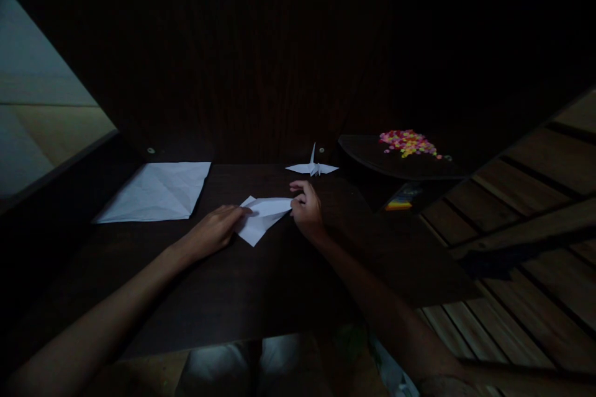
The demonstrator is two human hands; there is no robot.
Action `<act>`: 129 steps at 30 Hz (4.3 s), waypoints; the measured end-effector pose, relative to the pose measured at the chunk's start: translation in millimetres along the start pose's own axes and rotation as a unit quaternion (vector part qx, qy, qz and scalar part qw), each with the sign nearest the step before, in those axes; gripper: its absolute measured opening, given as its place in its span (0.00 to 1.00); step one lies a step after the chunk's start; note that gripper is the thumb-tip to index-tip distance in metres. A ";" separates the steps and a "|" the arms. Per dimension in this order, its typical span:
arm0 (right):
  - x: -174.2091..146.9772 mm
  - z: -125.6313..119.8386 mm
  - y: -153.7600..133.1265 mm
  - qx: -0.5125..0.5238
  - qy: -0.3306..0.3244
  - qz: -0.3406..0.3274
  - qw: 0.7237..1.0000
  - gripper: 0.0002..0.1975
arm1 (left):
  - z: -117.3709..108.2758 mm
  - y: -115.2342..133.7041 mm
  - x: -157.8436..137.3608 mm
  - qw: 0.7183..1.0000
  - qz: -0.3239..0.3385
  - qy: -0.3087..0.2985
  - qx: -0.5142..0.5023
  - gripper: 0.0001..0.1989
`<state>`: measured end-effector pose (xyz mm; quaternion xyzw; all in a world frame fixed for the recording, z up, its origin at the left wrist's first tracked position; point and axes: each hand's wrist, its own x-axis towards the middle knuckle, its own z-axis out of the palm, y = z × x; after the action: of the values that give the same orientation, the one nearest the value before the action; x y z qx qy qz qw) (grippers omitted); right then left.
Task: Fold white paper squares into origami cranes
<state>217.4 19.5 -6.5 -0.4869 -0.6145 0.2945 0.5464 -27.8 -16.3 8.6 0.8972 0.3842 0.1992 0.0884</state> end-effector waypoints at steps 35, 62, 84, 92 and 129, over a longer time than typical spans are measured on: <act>-11.9 6.8 8.7 -0.267 -0.200 -0.272 0.903 0.11 | 14.4 -14.4 0.3 0.995 -0.006 0.073 0.064 0.20; -22.3 4.9 -9.1 -0.373 -0.404 -0.222 0.805 0.30 | 12.5 2.6 -1.2 0.984 -0.079 -0.107 0.117 0.25; -5.6 -3.7 9.5 -0.325 -0.183 -0.221 0.901 0.13 | 14.7 -7.9 -0.5 0.987 -0.071 -0.055 0.133 0.25; -2.0 -5.1 6.9 -0.302 -0.129 -0.232 0.916 0.10 | 11.3 -4.8 -0.3 0.988 -0.072 -0.056 0.127 0.26; -19.1 14.3 -14.8 0.094 -0.142 -0.030 0.985 0.27 | -20.3 23.6 10.1 0.819 -0.243 0.154 -0.496 0.32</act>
<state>198.2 -0.8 -3.9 -0.3682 -0.6699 0.4001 0.5055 -14.7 -25.2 37.3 0.5665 0.4477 0.4709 0.5069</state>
